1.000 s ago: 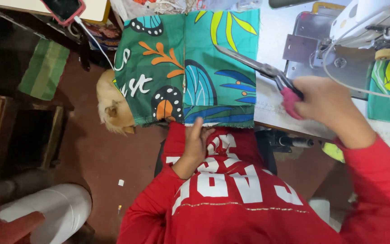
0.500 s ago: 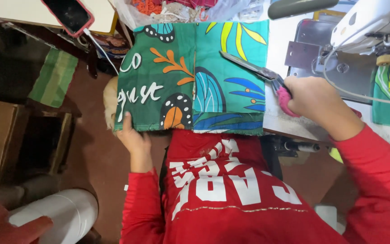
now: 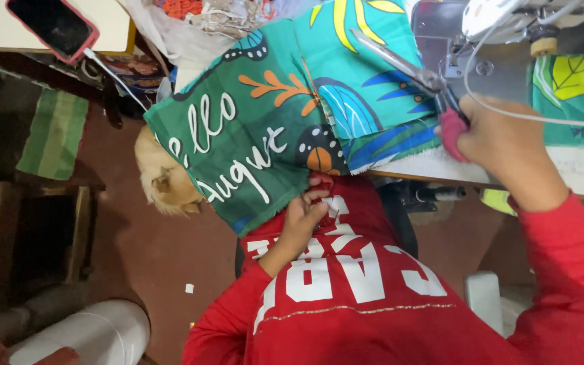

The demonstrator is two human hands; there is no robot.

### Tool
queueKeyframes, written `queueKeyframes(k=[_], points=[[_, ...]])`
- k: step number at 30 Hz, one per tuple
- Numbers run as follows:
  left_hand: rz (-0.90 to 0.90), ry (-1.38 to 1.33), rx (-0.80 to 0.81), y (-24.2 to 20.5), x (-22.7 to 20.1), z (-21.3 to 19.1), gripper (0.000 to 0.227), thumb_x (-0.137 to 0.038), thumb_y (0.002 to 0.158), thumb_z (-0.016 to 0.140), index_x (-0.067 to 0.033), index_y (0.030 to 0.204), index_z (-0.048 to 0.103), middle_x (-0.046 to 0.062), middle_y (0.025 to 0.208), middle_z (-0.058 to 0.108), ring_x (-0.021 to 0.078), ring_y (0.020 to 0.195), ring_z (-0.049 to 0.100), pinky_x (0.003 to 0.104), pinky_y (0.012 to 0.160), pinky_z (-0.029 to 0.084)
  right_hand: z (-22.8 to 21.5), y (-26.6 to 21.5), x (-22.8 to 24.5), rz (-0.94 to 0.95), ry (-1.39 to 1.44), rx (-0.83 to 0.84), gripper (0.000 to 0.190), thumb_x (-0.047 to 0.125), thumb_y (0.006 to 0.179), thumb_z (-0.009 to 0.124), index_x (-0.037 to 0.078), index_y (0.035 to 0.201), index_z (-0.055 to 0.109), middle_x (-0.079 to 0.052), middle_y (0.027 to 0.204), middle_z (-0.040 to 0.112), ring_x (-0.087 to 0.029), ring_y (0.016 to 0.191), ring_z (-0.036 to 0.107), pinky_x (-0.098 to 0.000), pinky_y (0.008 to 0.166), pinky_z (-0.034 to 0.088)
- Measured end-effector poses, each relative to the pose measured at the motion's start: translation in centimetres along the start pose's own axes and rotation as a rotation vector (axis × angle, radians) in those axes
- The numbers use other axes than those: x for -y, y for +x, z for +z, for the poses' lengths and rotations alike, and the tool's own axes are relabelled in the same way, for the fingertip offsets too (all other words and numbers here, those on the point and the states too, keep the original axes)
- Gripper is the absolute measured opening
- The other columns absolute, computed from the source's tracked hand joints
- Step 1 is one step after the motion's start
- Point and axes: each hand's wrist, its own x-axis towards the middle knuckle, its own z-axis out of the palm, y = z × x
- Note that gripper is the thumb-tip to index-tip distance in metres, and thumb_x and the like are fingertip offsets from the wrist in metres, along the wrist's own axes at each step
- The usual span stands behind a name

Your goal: Cutting a piece of printed fabric with scissors and preparing it for sewing by folding and aligning the edges.

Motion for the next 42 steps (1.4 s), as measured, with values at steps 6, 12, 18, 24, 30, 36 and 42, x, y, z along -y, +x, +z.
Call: queueKeyframes(k=[6, 12, 18, 24, 30, 36, 42], points=[[-0.178, -0.501, -0.276, 2.4, -1.3, 2.9, 0.025, -0.023, 0.095, 0.070, -0.0088, 0.115, 0.064, 0.007, 0.106, 0.069, 0.0315, 0.106, 0.072, 0.045, 0.094, 0.058, 4.6, -10.2, 0.2, -0.101, 0.761, 0.105, 0.033, 0.022, 0.070, 0.093, 0.016, 0.063, 0.062, 0.008, 0.056, 0.057, -0.006, 0.055, 0.050, -0.0241, 0.052, 0.037], [-0.392, -0.733, -0.306, 2.5, -2.0, 4.1, 0.025, -0.036, 0.092, 0.075, -0.0108, 0.093, 0.070, 0.009, 0.088, 0.074, 0.0228, 0.082, 0.073, 0.036, 0.080, 0.058, 9.9, -18.0, 0.9, 0.052, 0.949, 0.335, 0.023, 0.012, 0.063, 0.098, 0.015, 0.065, 0.076, 0.004, 0.068, 0.079, -0.009, 0.064, 0.074, -0.0273, 0.061, 0.054], [-0.252, -0.782, -0.355, 3.5, -3.2, 5.6, 0.020, -0.025, 0.094, 0.075, -0.0105, 0.082, 0.068, 0.008, 0.075, 0.069, 0.0173, 0.070, 0.067, 0.030, 0.070, 0.056, 11.1, -20.8, 1.5, 0.235, 0.949, 0.578, 0.046, 0.044, 0.071, 0.080, 0.014, 0.106, 0.073, -0.002, 0.095, 0.080, -0.015, 0.086, 0.077, -0.0337, 0.073, 0.063], [-0.049, -0.809, -0.373, 2.6, -3.7, 5.4, 0.015, -0.016, 0.098, 0.067, -0.0109, 0.111, 0.072, 0.005, 0.108, 0.075, 0.0198, 0.102, 0.069, 0.045, 0.091, 0.057, 14.3, -21.1, 0.5, 0.154, 0.920, 0.649, 0.057, 0.053, 0.070, 0.078, 0.018, 0.114, 0.072, 0.001, 0.103, 0.084, -0.011, 0.092, 0.080, -0.0305, 0.071, 0.061], [-0.065, -0.869, -0.357, 2.2, -3.8, 5.7, 0.020, -0.017, 0.101, 0.061, -0.0100, 0.118, 0.069, 0.007, 0.106, 0.075, 0.0210, 0.103, 0.071, 0.051, 0.095, 0.058, 16.2, -20.2, 1.1, 0.207, 0.848, 0.781, 0.079, 0.051, 0.072, 0.077, 0.016, 0.140, 0.058, -0.002, 0.129, 0.076, -0.017, 0.109, 0.077, -0.0312, 0.087, 0.064], [-0.116, -0.726, -0.522, 2.8, -4.8, 7.6, 0.021, -0.016, 0.088, 0.084, -0.0122, 0.073, 0.068, 0.002, 0.075, 0.064, 0.0217, 0.071, 0.069, 0.042, 0.074, 0.062, 13.5, -19.5, 6.9, 0.316, 1.262, 0.490, 0.063, 0.038, 0.068, 0.095, 0.010, 0.119, 0.071, -0.012, 0.088, 0.079, -0.023, 0.087, 0.071, -0.0392, 0.086, 0.054], [-0.150, -0.616, -0.599, 3.8, -5.7, 8.5, 0.021, -0.016, 0.085, 0.085, -0.0141, 0.073, 0.068, 0.001, 0.073, 0.065, 0.0185, 0.065, 0.067, 0.034, 0.068, 0.060, 12.2, -18.5, 10.0, 0.305, 1.293, 0.455, 0.072, 0.037, 0.072, 0.091, 0.005, 0.131, 0.064, -0.016, 0.094, 0.078, -0.026, 0.093, 0.072, -0.0431, 0.095, 0.054]])
